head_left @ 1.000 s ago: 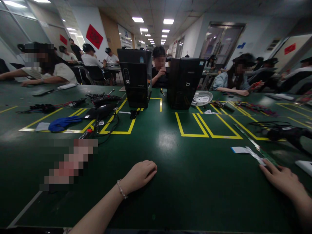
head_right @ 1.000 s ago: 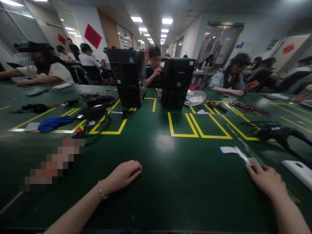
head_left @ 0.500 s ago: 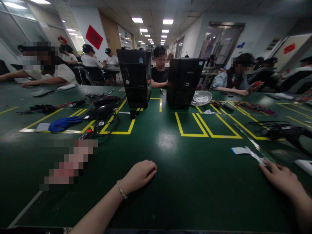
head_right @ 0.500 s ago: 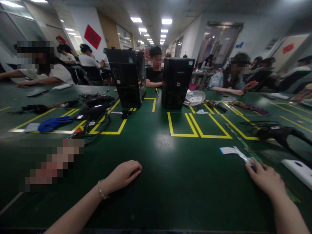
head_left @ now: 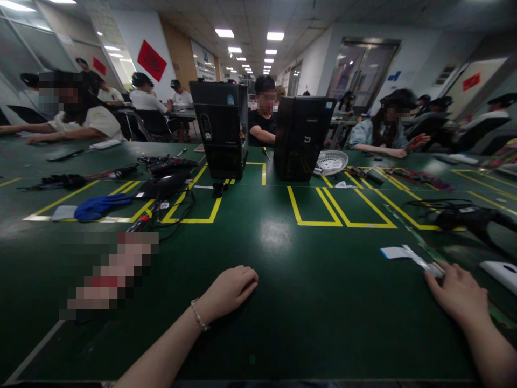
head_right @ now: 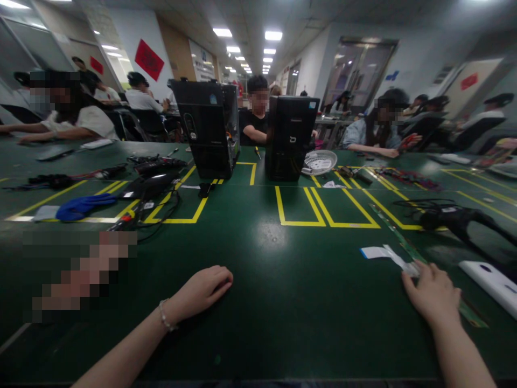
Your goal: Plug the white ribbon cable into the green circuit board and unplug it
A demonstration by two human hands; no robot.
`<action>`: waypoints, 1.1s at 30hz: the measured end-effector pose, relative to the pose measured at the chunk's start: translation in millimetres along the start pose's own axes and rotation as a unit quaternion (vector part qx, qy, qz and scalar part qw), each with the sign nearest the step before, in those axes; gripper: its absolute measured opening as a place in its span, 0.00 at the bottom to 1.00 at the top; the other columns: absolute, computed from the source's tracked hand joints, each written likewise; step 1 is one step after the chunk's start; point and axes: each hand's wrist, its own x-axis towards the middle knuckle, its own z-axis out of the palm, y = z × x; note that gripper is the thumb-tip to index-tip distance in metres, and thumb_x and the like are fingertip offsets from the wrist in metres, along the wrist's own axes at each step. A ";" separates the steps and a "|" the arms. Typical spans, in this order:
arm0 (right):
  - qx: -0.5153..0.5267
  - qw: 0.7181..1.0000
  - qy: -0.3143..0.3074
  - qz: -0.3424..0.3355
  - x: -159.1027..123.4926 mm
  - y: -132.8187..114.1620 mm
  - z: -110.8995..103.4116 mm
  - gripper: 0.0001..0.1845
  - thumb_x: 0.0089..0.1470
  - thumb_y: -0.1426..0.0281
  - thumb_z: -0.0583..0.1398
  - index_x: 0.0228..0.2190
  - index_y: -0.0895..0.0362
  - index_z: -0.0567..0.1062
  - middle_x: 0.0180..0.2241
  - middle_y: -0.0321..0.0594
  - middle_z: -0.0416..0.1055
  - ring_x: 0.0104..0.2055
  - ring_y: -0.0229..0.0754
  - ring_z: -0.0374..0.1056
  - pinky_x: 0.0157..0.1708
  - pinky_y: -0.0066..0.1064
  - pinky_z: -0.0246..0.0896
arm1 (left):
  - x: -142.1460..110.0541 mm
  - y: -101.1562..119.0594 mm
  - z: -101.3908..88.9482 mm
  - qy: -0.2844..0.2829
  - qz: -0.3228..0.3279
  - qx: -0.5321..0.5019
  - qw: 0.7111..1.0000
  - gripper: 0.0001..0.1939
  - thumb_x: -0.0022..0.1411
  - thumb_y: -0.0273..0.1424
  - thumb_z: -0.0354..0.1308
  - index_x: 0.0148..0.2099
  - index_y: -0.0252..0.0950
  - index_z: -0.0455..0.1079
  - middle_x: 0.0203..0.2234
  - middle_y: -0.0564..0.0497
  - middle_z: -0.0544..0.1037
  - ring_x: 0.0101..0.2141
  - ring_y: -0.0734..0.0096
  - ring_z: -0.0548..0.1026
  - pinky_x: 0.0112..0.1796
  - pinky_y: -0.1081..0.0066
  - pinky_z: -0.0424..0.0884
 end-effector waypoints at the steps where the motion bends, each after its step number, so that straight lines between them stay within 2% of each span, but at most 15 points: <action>1: -0.004 1.000 0.013 -0.020 -1.3 -1.0 -1.7 0.40 0.58 0.53 0.36 0.57 0.67 0.61 0.58 0.67 0.55 0.60 0.66 0.53 0.53 0.55 0.53 | -0.1 0.1 -0.2 0.000 0.001 0.000 1.000 0.06 0.69 0.30 0.48 0.42 0.38 0.66 0.36 0.50 0.73 0.36 0.67 0.72 0.37 0.68 0.67; 3: -0.004 0.999 0.016 -0.040 -3.5 -3.8 -5.2 0.37 0.59 0.54 0.38 0.57 0.65 0.63 0.55 0.63 0.61 0.58 0.63 0.56 0.54 0.50 0.54 | -0.2 0.3 -0.9 -0.001 0.003 0.000 1.000 0.06 0.69 0.30 0.49 0.43 0.38 0.66 0.36 0.50 0.73 0.36 0.67 0.72 0.37 0.69 0.67; 6: 0.009 0.999 -0.027 -0.043 -4.9 -8.3 -9.7 0.36 0.59 0.54 0.39 0.56 0.64 0.65 0.51 0.60 0.67 0.54 0.63 0.61 0.52 0.49 0.58 | -0.1 0.8 -1.8 -0.001 0.005 0.002 1.000 0.05 0.69 0.30 0.49 0.42 0.39 0.66 0.36 0.50 0.73 0.36 0.67 0.72 0.37 0.69 0.67; 8: 0.033 0.996 -0.051 -0.059 -4.5 -10.5 -11.5 0.35 0.58 0.54 0.40 0.55 0.64 0.65 0.51 0.59 0.67 0.53 0.62 0.63 0.51 0.48 0.59 | 0.1 1.3 -1.9 0.001 0.007 0.004 1.000 0.05 0.68 0.29 0.49 0.42 0.39 0.66 0.36 0.50 0.73 0.36 0.66 0.72 0.37 0.68 0.67; 12: 0.111 0.981 -0.054 -0.148 -3.6 -16.4 -14.9 0.31 0.58 0.56 0.43 0.52 0.63 0.67 0.51 0.56 0.68 0.54 0.56 0.64 0.55 0.42 0.56 | 0.1 2.0 -0.7 0.004 0.013 0.009 1.000 0.05 0.68 0.29 0.49 0.42 0.38 0.66 0.36 0.50 0.73 0.36 0.66 0.71 0.37 0.68 0.66; 16: 0.182 0.961 -0.069 -0.196 -7.9 -35.4 -19.7 0.27 0.60 0.57 0.46 0.51 0.59 0.68 0.52 0.54 0.68 0.54 0.51 0.65 0.53 0.38 0.58 | -0.9 2.1 0.3 0.008 0.018 0.012 1.000 0.05 0.69 0.29 0.49 0.42 0.38 0.66 0.36 0.51 0.73 0.36 0.66 0.71 0.38 0.68 0.66; 19: 0.225 0.937 -0.073 -0.256 -18.7 -65.0 -20.8 0.25 0.60 0.58 0.47 0.50 0.57 0.70 0.54 0.52 0.67 0.56 0.51 0.63 0.55 0.40 0.58 | -1.4 1.2 0.6 0.010 0.019 0.013 1.000 0.05 0.69 0.29 0.49 0.42 0.38 0.66 0.36 0.51 0.73 0.36 0.67 0.71 0.37 0.69 0.66; 23: 0.239 0.894 -0.081 -0.370 -50.3 -124.8 -27.8 0.25 0.62 0.58 0.46 0.53 0.56 0.69 0.56 0.48 0.66 0.59 0.49 0.61 0.59 0.48 0.53 | -1.0 -0.8 1.3 0.012 0.025 0.015 1.000 0.05 0.68 0.29 0.49 0.42 0.38 0.66 0.36 0.51 0.73 0.36 0.67 0.71 0.37 0.69 0.67; 25: 0.227 0.867 -0.098 -0.432 -72.0 -158.1 -37.6 0.25 0.63 0.58 0.46 0.54 0.55 0.68 0.57 0.46 0.65 0.61 0.48 0.59 0.62 0.51 0.47 | -0.7 -1.4 1.6 0.015 0.027 0.017 0.999 0.05 0.69 0.29 0.49 0.42 0.38 0.66 0.35 0.51 0.73 0.35 0.67 0.72 0.37 0.69 0.67; 28: 0.209 0.832 -0.132 -0.497 -103.6 -202.4 -56.7 0.26 0.64 0.57 0.47 0.58 0.53 0.65 0.60 0.45 0.61 0.63 0.47 0.55 0.62 0.51 0.47 | -0.5 -1.1 1.2 0.023 0.028 0.024 0.999 0.07 0.69 0.28 0.48 0.41 0.38 0.67 0.34 0.51 0.73 0.34 0.68 0.71 0.36 0.70 0.67; 33: 0.201 0.771 -0.175 -0.578 -137.0 -250.0 -80.9 0.28 0.64 0.55 0.48 0.62 0.49 0.59 0.63 0.43 0.57 0.65 0.46 0.49 0.64 0.50 0.40 | -0.2 1.6 -2.0 0.052 0.034 0.033 0.998 0.07 0.69 0.27 0.47 0.42 0.37 0.67 0.34 0.50 0.73 0.34 0.68 0.70 0.35 0.70 0.65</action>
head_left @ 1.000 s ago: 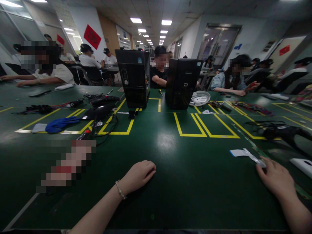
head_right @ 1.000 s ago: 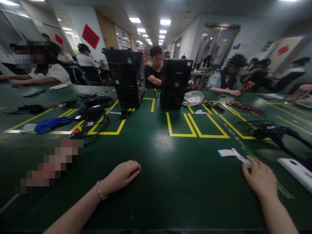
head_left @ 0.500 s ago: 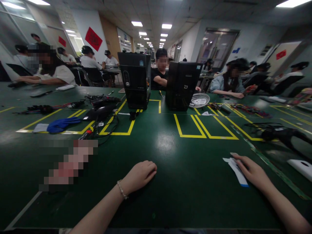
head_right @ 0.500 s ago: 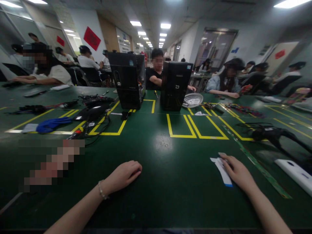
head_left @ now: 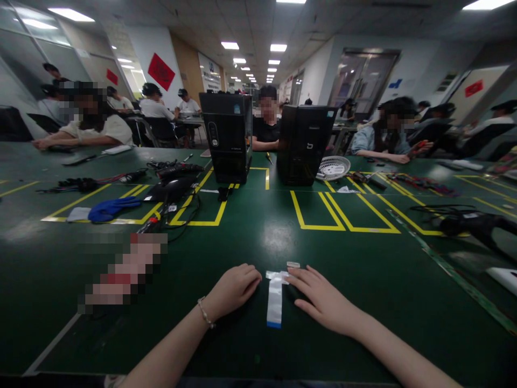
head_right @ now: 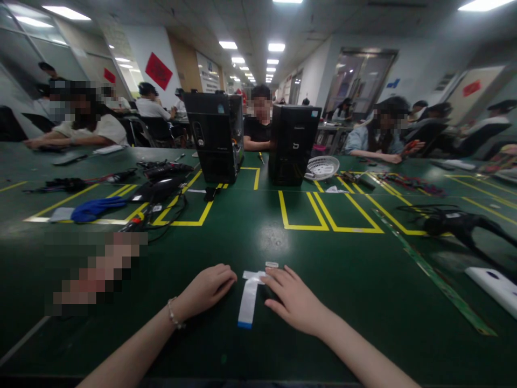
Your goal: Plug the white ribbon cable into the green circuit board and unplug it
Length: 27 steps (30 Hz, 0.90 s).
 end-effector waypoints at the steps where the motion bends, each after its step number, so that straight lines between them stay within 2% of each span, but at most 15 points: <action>1: 0.004 1.000 -0.007 -0.013 5.1 -6.2 0.6 0.28 0.64 0.55 0.48 0.62 0.49 0.59 0.63 0.43 0.56 0.65 0.46 0.49 0.64 0.50 0.39 | 0.1 0.5 -0.6 0.007 0.002 0.001 1.000 0.07 0.69 0.26 0.48 0.42 0.37 0.67 0.35 0.50 0.73 0.35 0.67 0.70 0.35 0.69 0.65; 6: 0.004 0.999 -0.032 -0.042 22.4 -26.2 10.7 0.30 0.62 0.54 0.50 0.62 0.50 0.58 0.64 0.46 0.54 0.66 0.47 0.46 0.64 0.51 0.38 | -0.3 1.4 -0.9 0.032 0.010 0.006 0.999 0.07 0.68 0.25 0.48 0.43 0.37 0.67 0.35 0.49 0.73 0.36 0.66 0.69 0.37 0.67 0.65; 8: -0.004 0.998 -0.038 -0.048 24.2 -31.2 17.1 0.31 0.62 0.53 0.50 0.63 0.50 0.56 0.65 0.46 0.52 0.67 0.47 0.43 0.64 0.53 0.35 | -0.3 1.0 0.1 0.034 0.013 0.009 0.999 0.08 0.67 0.24 0.48 0.42 0.37 0.68 0.35 0.49 0.73 0.36 0.65 0.69 0.37 0.67 0.65; 12: -0.028 0.998 0.001 -0.055 19.3 -32.8 24.6 0.34 0.62 0.54 0.50 0.65 0.48 0.49 0.67 0.47 0.42 0.69 0.51 0.38 0.63 0.61 0.26 | -0.1 0.5 1.0 0.031 0.019 0.013 0.999 0.08 0.67 0.24 0.48 0.41 0.36 0.68 0.34 0.49 0.73 0.36 0.66 0.69 0.38 0.66 0.65; 15: -0.079 0.994 0.078 0.009 9.0 -14.1 18.5 0.32 0.62 0.55 0.49 0.65 0.46 0.51 0.68 0.45 0.39 0.68 0.52 0.38 0.62 0.62 0.28 | -0.5 1.2 -1.0 0.028 0.020 0.016 0.999 0.08 0.67 0.23 0.49 0.42 0.36 0.68 0.36 0.49 0.73 0.37 0.65 0.68 0.38 0.66 0.66; 17: -0.123 0.976 0.142 0.109 -3.2 12.8 7.9 0.30 0.62 0.54 0.47 0.63 0.47 0.55 0.67 0.46 0.42 0.68 0.53 0.41 0.62 0.62 0.32 | -0.8 2.0 -2.8 0.023 0.023 0.018 0.999 0.07 0.66 0.23 0.50 0.43 0.37 0.68 0.37 0.49 0.73 0.38 0.65 0.68 0.38 0.67 0.66; 19: -0.158 0.936 0.201 0.243 -22.2 49.0 -6.7 0.32 0.61 0.51 0.44 0.61 0.51 0.58 0.67 0.50 0.44 0.66 0.58 0.44 0.60 0.64 0.38 | -0.9 3.0 -3.9 0.018 0.027 0.021 0.999 0.07 0.66 0.23 0.51 0.43 0.37 0.68 0.39 0.49 0.73 0.39 0.65 0.68 0.39 0.66 0.66; 20: -0.171 0.905 0.221 0.320 -34.7 68.7 -14.6 0.34 0.60 0.49 0.44 0.61 0.54 0.59 0.66 0.53 0.45 0.66 0.62 0.44 0.58 0.64 0.40 | -1.0 3.4 -4.1 0.016 0.029 0.023 0.999 0.07 0.66 0.23 0.51 0.44 0.37 0.68 0.39 0.49 0.73 0.39 0.65 0.68 0.40 0.66 0.66; 23: -0.175 0.791 0.245 0.533 -81.8 125.4 -35.8 0.42 0.57 0.46 0.43 0.61 0.64 0.60 0.64 0.65 0.44 0.63 0.71 0.46 0.54 0.63 0.47 | -1.0 4.6 -3.4 0.006 0.038 0.032 0.999 0.07 0.66 0.23 0.51 0.44 0.37 0.68 0.40 0.49 0.73 0.40 0.64 0.69 0.41 0.65 0.66; 25: -0.157 0.714 0.259 0.632 -116.8 157.0 -43.4 0.43 0.56 0.46 0.42 0.60 0.64 0.61 0.63 0.69 0.45 0.62 0.73 0.47 0.51 0.64 0.49 | -1.0 5.1 -2.6 -0.001 0.044 0.038 0.998 0.07 0.66 0.23 0.51 0.43 0.37 0.68 0.39 0.49 0.73 0.40 0.64 0.69 0.41 0.65 0.66; 27: -0.127 0.666 0.260 0.688 -149.9 183.5 -43.7 0.45 0.54 0.44 0.44 0.60 0.64 0.61 0.61 0.74 0.46 0.61 0.74 0.47 0.48 0.65 0.48 | -0.9 5.3 -2.0 -0.007 0.048 0.044 0.998 0.07 0.66 0.23 0.51 0.44 0.37 0.68 0.39 0.49 0.73 0.40 0.65 0.69 0.41 0.65 0.66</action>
